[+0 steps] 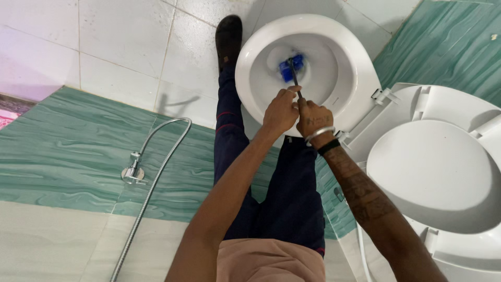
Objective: The person cleans the inside of a toilet bowl by hand using a blue brush.
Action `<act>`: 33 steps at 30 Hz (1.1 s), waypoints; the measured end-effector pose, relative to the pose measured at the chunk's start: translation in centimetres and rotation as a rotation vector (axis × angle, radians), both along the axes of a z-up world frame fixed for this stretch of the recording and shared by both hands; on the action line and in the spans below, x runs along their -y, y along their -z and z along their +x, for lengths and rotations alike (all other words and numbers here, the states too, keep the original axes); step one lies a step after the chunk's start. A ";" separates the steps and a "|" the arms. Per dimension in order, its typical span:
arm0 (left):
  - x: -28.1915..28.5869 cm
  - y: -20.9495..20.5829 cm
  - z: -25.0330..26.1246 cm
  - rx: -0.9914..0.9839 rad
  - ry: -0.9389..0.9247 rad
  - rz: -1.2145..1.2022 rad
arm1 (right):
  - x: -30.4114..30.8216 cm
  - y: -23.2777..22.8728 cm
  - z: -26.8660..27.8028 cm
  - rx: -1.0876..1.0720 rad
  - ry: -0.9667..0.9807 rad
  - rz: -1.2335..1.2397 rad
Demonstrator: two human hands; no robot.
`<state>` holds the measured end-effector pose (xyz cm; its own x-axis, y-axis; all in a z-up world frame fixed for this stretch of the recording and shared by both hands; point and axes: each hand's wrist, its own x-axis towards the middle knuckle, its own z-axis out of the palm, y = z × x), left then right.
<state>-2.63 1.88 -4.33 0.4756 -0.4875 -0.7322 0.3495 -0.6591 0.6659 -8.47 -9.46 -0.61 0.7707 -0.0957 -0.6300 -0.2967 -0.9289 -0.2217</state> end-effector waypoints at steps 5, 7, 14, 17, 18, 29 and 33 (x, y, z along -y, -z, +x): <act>3.0 4.0 -0.6 0.080 0.129 -0.015 | 2.8 7.5 -0.5 -0.151 0.291 -0.028; 3.1 5.9 -0.1 0.128 0.087 -0.063 | 3.3 10.0 -0.3 -0.227 0.367 -0.055; 1.9 4.6 -0.3 0.199 0.573 -0.030 | 2.0 5.7 -4.3 -0.510 0.373 0.022; 2.1 3.5 -3.1 0.367 0.596 -0.219 | 0.6 -1.0 -4.0 -0.481 0.265 0.025; 2.1 3.3 -3.6 0.455 0.569 -0.304 | 0.9 -2.7 -3.4 -0.445 0.288 0.058; 3.8 5.9 0.4 0.403 0.568 -0.260 | 2.3 1.7 -0.7 -0.030 0.099 -0.004; 5.2 9.9 0.0 0.151 0.749 0.011 | 1.8 7.2 -0.3 -0.019 0.058 -0.061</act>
